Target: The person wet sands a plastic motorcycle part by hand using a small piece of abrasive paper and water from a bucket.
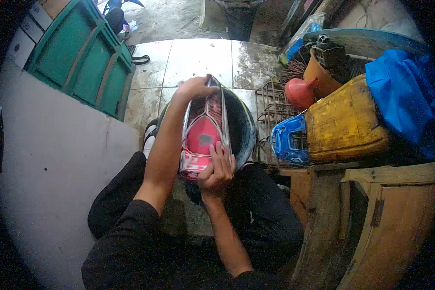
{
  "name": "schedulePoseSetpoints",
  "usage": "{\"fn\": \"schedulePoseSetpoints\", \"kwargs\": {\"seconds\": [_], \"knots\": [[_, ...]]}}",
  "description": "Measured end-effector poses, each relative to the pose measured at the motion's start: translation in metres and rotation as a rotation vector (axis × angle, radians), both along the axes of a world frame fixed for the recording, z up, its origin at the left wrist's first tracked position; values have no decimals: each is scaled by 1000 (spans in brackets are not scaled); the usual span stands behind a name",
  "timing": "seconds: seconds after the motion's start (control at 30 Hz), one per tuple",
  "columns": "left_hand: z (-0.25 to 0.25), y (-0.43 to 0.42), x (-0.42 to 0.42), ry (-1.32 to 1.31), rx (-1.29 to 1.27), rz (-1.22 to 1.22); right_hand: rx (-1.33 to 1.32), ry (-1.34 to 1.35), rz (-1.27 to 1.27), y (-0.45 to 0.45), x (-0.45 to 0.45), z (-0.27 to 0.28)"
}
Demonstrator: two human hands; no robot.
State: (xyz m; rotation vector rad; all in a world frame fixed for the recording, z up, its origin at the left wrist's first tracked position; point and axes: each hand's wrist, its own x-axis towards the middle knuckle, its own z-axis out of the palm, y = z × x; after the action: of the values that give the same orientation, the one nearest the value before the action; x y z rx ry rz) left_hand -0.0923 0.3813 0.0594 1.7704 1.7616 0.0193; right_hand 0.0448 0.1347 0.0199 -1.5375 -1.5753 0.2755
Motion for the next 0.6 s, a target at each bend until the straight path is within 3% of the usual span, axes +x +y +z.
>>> {"fn": "schedulePoseSetpoints", "kwargs": {"seconds": [0.2,0.27,0.33,0.5,0.6], "knots": [[-36,14,9,-33,121,120,-23,13,-5,0,-1,3],[-35,18,5,-97,73,87,-9,19,-6,2,-2,2],[-11,-23,6,-121,244,41,-3,6,1,3,1,1],[-35,23,19,5,117,226,-15,1,-9,1,0,1],[-33,15,18,-104,102,299,0,12,9,2,-1,1]]}}
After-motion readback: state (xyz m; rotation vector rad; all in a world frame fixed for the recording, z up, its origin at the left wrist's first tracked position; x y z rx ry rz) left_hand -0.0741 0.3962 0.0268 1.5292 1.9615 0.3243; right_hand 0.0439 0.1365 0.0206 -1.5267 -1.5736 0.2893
